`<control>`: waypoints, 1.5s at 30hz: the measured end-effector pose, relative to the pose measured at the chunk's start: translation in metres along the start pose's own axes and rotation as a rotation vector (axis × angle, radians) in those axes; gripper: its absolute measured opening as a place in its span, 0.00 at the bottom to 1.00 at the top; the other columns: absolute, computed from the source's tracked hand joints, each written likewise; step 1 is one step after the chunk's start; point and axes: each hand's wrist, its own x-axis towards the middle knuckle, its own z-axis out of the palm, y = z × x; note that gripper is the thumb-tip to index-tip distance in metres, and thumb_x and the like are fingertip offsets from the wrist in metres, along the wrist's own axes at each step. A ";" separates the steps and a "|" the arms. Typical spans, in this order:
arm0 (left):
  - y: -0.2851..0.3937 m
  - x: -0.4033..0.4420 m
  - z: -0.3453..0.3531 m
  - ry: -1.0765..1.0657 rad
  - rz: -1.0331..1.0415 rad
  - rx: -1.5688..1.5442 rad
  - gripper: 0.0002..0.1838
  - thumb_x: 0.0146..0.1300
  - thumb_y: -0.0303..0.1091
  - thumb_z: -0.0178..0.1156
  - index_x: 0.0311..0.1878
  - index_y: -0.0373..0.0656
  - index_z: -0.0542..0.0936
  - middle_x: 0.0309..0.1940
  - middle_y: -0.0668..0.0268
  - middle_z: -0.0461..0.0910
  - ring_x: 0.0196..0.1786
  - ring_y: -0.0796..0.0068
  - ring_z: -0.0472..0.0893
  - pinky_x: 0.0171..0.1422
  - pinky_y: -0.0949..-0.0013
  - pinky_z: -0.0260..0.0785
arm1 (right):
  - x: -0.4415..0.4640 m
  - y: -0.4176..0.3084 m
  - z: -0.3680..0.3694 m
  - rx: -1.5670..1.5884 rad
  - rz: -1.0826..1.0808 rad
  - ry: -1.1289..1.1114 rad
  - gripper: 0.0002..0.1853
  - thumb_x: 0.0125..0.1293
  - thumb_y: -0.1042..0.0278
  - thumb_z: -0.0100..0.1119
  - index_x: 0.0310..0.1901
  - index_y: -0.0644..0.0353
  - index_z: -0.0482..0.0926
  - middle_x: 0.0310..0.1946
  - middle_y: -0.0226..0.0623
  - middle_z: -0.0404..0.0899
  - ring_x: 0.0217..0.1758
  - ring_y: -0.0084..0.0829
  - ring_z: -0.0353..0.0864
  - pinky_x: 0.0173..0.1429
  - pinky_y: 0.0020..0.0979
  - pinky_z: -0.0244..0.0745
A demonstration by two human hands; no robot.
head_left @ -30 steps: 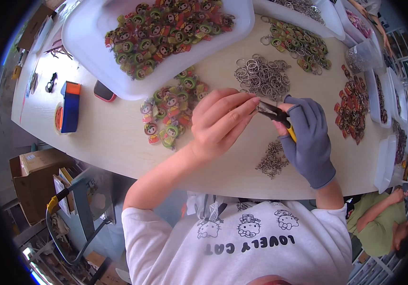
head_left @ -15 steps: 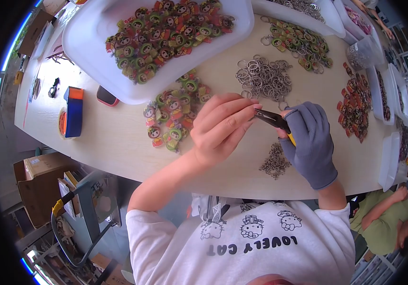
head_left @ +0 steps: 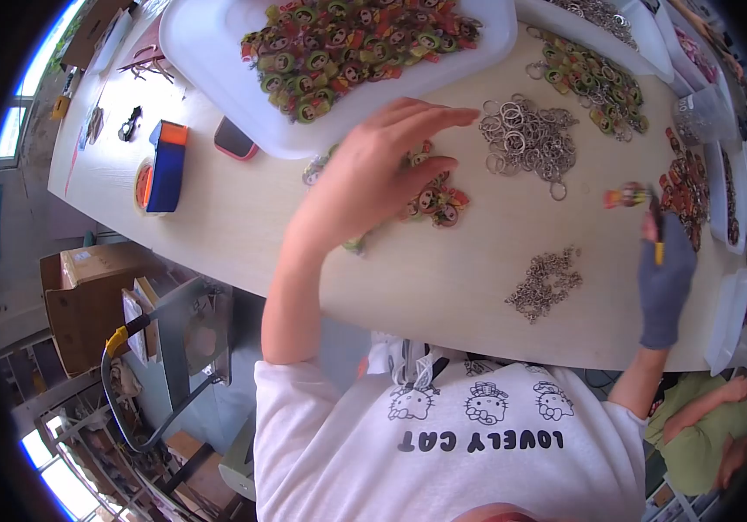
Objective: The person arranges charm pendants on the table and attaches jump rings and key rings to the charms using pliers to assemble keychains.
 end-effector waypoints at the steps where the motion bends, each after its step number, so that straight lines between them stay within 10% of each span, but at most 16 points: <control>1: -0.003 -0.006 -0.006 -0.076 -0.005 0.069 0.23 0.55 0.26 0.66 0.57 0.44 0.78 0.52 0.63 0.80 0.53 0.59 0.77 0.58 0.60 0.71 | -0.003 0.022 -0.007 -0.041 0.125 -0.010 0.14 0.66 0.66 0.59 0.47 0.69 0.75 0.41 0.53 0.77 0.45 0.52 0.77 0.47 0.45 0.71; 7: -0.018 -0.027 0.009 -0.354 0.113 0.373 0.28 0.48 0.25 0.69 0.56 0.54 0.80 0.59 0.64 0.73 0.64 0.58 0.68 0.67 0.55 0.63 | -0.037 0.093 0.000 -0.282 0.094 0.071 0.19 0.66 0.66 0.60 0.55 0.66 0.74 0.51 0.54 0.77 0.54 0.51 0.77 0.56 0.41 0.71; 13: -0.012 -0.019 0.012 -0.317 0.082 0.328 0.22 0.44 0.20 0.69 0.46 0.46 0.80 0.52 0.64 0.75 0.60 0.62 0.72 0.62 0.59 0.67 | -0.038 0.017 0.002 0.315 0.202 -0.099 0.11 0.64 0.68 0.62 0.40 0.67 0.74 0.33 0.47 0.76 0.36 0.47 0.76 0.40 0.42 0.69; 16: -0.017 -0.025 0.007 -0.361 -0.306 0.060 0.13 0.51 0.18 0.66 0.39 0.40 0.77 0.45 0.64 0.79 0.51 0.70 0.79 0.54 0.68 0.72 | -0.034 -0.009 -0.004 0.485 0.233 -0.292 0.11 0.61 0.69 0.64 0.38 0.66 0.74 0.31 0.44 0.75 0.34 0.46 0.76 0.40 0.39 0.70; 22: 0.006 -0.015 0.048 -0.164 -0.346 -0.824 0.10 0.63 0.21 0.61 0.47 0.37 0.73 0.38 0.65 0.82 0.41 0.79 0.79 0.46 0.75 0.71 | -0.019 -0.023 0.020 0.433 -0.194 -0.184 0.11 0.55 0.71 0.66 0.38 0.62 0.76 0.34 0.38 0.75 0.39 0.41 0.75 0.45 0.40 0.70; 29: 0.013 0.003 0.086 -0.279 -0.388 -1.067 0.12 0.69 0.29 0.56 0.53 0.39 0.72 0.42 0.61 0.81 0.45 0.77 0.80 0.48 0.71 0.73 | -0.002 -0.021 0.029 0.267 -0.415 -0.286 0.13 0.53 0.69 0.68 0.39 0.60 0.77 0.36 0.38 0.76 0.40 0.43 0.76 0.46 0.39 0.71; 35: 0.017 0.003 0.111 -0.321 -0.398 -1.018 0.10 0.70 0.33 0.58 0.47 0.37 0.77 0.37 0.68 0.81 0.38 0.81 0.82 0.39 0.76 0.72 | -0.001 -0.040 0.010 1.082 0.198 -0.471 0.07 0.62 0.71 0.65 0.39 0.62 0.77 0.31 0.29 0.79 0.34 0.20 0.77 0.40 0.25 0.71; 45: 0.038 -0.004 0.109 -0.274 -0.408 -0.886 0.08 0.68 0.32 0.60 0.45 0.39 0.77 0.29 0.72 0.81 0.34 0.85 0.81 0.32 0.80 0.68 | 0.015 -0.060 0.010 1.149 0.183 -0.459 0.09 0.62 0.72 0.64 0.41 0.61 0.75 0.31 0.25 0.75 0.35 0.14 0.71 0.42 0.21 0.69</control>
